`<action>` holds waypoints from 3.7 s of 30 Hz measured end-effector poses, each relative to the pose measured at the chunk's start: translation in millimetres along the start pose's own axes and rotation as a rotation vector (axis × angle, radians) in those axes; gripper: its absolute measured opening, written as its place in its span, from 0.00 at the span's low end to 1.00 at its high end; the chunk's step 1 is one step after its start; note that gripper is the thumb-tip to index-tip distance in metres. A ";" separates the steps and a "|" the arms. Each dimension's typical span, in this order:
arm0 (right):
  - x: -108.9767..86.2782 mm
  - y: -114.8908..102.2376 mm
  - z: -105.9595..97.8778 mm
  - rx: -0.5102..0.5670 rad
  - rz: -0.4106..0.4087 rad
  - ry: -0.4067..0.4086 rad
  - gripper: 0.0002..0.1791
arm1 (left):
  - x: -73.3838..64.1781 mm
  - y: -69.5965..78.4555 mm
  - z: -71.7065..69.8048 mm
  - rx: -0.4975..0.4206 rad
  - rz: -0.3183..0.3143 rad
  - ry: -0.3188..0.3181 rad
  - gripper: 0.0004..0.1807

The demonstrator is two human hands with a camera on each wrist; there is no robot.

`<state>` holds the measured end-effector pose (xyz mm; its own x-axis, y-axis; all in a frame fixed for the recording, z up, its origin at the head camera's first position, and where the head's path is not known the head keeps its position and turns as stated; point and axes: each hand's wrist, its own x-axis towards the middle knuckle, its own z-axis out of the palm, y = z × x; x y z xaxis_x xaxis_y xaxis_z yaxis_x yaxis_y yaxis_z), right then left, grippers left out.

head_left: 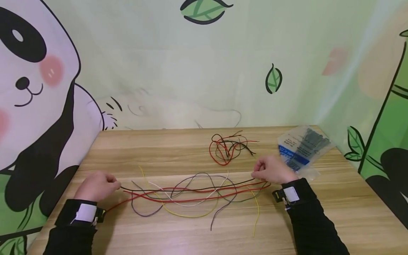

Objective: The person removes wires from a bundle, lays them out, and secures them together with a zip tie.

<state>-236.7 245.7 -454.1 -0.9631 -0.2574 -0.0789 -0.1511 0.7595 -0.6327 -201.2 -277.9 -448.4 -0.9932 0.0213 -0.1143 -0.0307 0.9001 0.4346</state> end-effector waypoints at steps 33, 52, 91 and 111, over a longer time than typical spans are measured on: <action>3.9 -5.1 10.7 -0.137 0.029 -0.015 0.06 | 5.1 2.3 13.2 0.057 -0.016 0.024 0.13; 2.2 -14.8 -7.7 -0.103 0.032 0.084 0.11 | 7.9 21.4 -3.4 0.050 0.040 0.170 0.15; 91.6 -39.0 39.6 -0.145 -0.060 0.179 0.06 | -8.6 58.4 12.7 -0.106 0.206 0.236 0.05; 108.4 -71.7 4.4 0.224 -0.139 0.399 0.07 | -20.8 94.8 29.1 -0.174 0.314 0.222 0.03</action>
<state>-329.3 160.7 -420.8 -0.9542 -0.0645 0.2922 -0.2749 0.5751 -0.7705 -180.2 -180.4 -430.8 -0.9569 0.1715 0.2344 0.2775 0.7778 0.5639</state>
